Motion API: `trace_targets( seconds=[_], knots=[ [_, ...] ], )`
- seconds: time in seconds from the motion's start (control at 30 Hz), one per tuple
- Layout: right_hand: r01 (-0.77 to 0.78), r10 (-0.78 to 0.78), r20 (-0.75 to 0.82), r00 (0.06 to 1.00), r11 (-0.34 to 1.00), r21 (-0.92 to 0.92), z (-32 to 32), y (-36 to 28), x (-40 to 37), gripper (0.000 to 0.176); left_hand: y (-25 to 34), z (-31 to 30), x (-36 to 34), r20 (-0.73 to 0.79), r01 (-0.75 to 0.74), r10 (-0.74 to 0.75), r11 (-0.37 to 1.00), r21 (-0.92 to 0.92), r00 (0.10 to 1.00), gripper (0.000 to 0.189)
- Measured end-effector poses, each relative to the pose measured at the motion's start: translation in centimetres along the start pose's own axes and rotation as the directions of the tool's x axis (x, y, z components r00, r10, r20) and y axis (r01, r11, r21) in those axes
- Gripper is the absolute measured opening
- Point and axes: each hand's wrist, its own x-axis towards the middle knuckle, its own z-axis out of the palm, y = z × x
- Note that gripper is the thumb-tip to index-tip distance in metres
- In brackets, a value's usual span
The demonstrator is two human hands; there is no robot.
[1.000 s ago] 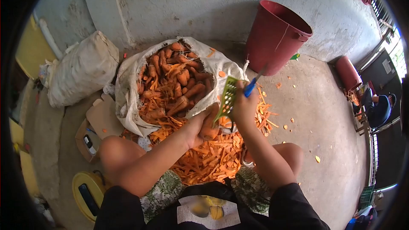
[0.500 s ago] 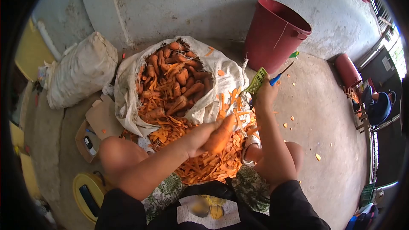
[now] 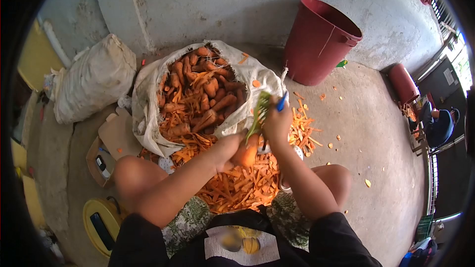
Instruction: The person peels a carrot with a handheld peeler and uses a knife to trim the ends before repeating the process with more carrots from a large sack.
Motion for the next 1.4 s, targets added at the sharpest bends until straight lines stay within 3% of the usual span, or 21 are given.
trace_targets(
  seconds=[0.07, 0.1, 0.17, 0.23, 0.3, 0.37, 0.43, 0.47, 0.57, 0.63, 0.77, 0.8, 0.83, 0.87, 0.97, 1.03, 1.07, 1.23, 1.3, 1.37, 1.4],
  knots=[
    [-0.036, 0.038, -0.146, 0.989, 0.999, 0.019, -1.4, 1.8, 4.0, 0.028, 0.1, 1.8, -1.8, 0.025, 0.098, -0.097, 0.993, -0.060, 0.995, 0.035],
    [-0.152, 0.138, -0.213, 0.967, 0.987, -0.048, -2.0, 4.3, 6.6, 0.029, -0.2, 1.9, -2.0, 0.036, 0.103, -0.101, 0.992, -0.071, 0.994, 0.036],
    [-0.111, 0.194, -0.215, 0.957, 0.931, 0.347, -2.9, 6.0, 8.6, 0.030, 0.3, 1.7, -2.1, 0.012, 0.088, -0.087, 0.992, -0.093, 0.996, 0.036],
    [-0.117, 0.174, -0.101, 0.979, 0.901, 0.417, -3.0, 1.8, 6.4, 0.029, 1.0, 1.4, -2.1, -0.011, 0.065, -0.067, 0.990, -0.125, 0.998, 0.036],
    [-0.175, 0.173, 0.039, 0.984, 0.917, 0.359, -2.3, -0.6, 3.5, 0.026, 1.5, 1.2, -2.1, 0.005, 0.006, -0.005, 0.989, -0.146, 1.000, 0.035],
    [-0.122, 0.085, 0.158, 0.984, 0.963, 0.241, -1.4, -2.6, 0.5, 0.026, 0.7, -0.2, -0.7, 0.026, 0.004, 0.000, 0.986, -0.169, 1.000, 0.034],
    [-0.090, 0.042, 0.189, 0.981, 0.963, 0.253, -0.7, -3.9, -2.4, 0.021, 0.2, -1.1, 0.2, 0.171, 0.030, 0.041, 0.920, -0.392, 0.984, 0.033],
    [0.010, -0.041, 0.181, 0.983, 0.986, 0.165, -0.4, -3.2, -3.1, 0.020, 0.1, -1.1, 0.3, 0.172, 0.031, 0.040, 0.920, -0.392, 0.984, 0.033],
    [0.144, -0.148, 0.119, 0.982, 0.989, 0.038, -0.3, -2.7, -2.8, 0.022, 0.0, 0.0, 0.2, 0.054, -0.051, 0.068, 0.962, -0.267, 0.996, 0.034],
    [0.051, -0.058, 0.126, 0.990, 0.997, 0.052, -0.2, -1.9, -1.9, 0.023, 0.8, -0.7, 0.3, 0.098, -0.022, 0.038, 0.988, -0.155, 0.994, 0.033],
    [-0.095, 0.087, -0.221, 0.971, 0.995, -0.025, -1.7, 3.9, 6.1, 0.029, -0.2, 0.5, -1.1, 0.221, 0.081, -0.125, 0.977, 0.197, 0.967, 0.035],
    [-0.140, 0.195, -0.229, 0.954, 0.962, 0.235, -2.5, 4.8, 7.8, 0.028, -0.1, 2.4, -2.5, 0.073, 0.054, -0.068, 0.983, 0.175, 0.995, 0.039],
    [-0.171, 0.300, -0.208, 0.931, 0.861, 0.478, -2.8, 4.7, 8.4, 0.028, -0.1, 1.9, -2.2, 0.071, 0.056, -0.070, 0.983, 0.177, 0.995, 0.039],
    [-0.116, 0.239, -0.190, 0.952, 0.858, 0.501, -3.2, 4.8, 8.3, 0.027, -0.1, 1.1, -1.7, 0.110, 0.056, -0.065, 0.995, 0.082, 0.992, 0.039],
    [-0.047, 0.085, -0.105, 0.991, 0.947, 0.318, -2.5, 1.0, 4.5, 0.027, 1.1, 0.2, -1.4, 0.132, 0.041, -0.039, 0.999, -0.016, 0.990, 0.038],
    [-0.174, 0.159, 0.081, 0.984, 0.952, 0.252, -1.9, -2.3, 1.1, 0.026, 1.1, 0.0, -1.1, 0.038, -0.046, 0.053, 0.985, -0.164, 0.998, 0.035],
    [-0.083, 0.064, 0.095, 0.993, 0.971, 0.223, -1.4, -2.4, -0.1, 0.027, 0.6, 0.6, -0.2, -0.078, -0.146, 0.128, 0.941, -0.305, 0.989, 0.031],
    [0.187, -0.192, 0.072, 0.979, 0.980, 0.065, -0.3, -2.1, -3.2, 0.026, -0.5, -1.4, 0.8, 0.042, -0.101, 0.113, 0.969, -0.224, 0.993, 0.028],
    [0.159, -0.161, 0.088, 0.983, 0.987, 0.029, -0.3, -1.7, -2.9, 0.026, -0.6, -1.8, 0.9, 0.236, -0.098, 0.144, 0.975, -0.197, 0.961, 0.028],
    [0.129, -0.127, 0.101, 0.987, 0.992, -0.008, -0.3, -1.1, -2.1, 0.026, -0.3, -1.1, 1.1, 0.144, -0.080, 0.097, 0.990, -0.116, 0.985, 0.028],
    [0.092, -0.092, 0.006, 0.996, 0.996, -0.001, -0.1, -0.2, -0.7, 0.027, -0.1, -0.3, 0.9, 0.050, -0.052, 0.054, 0.998, -0.035, 0.997, 0.029]
  ],
)
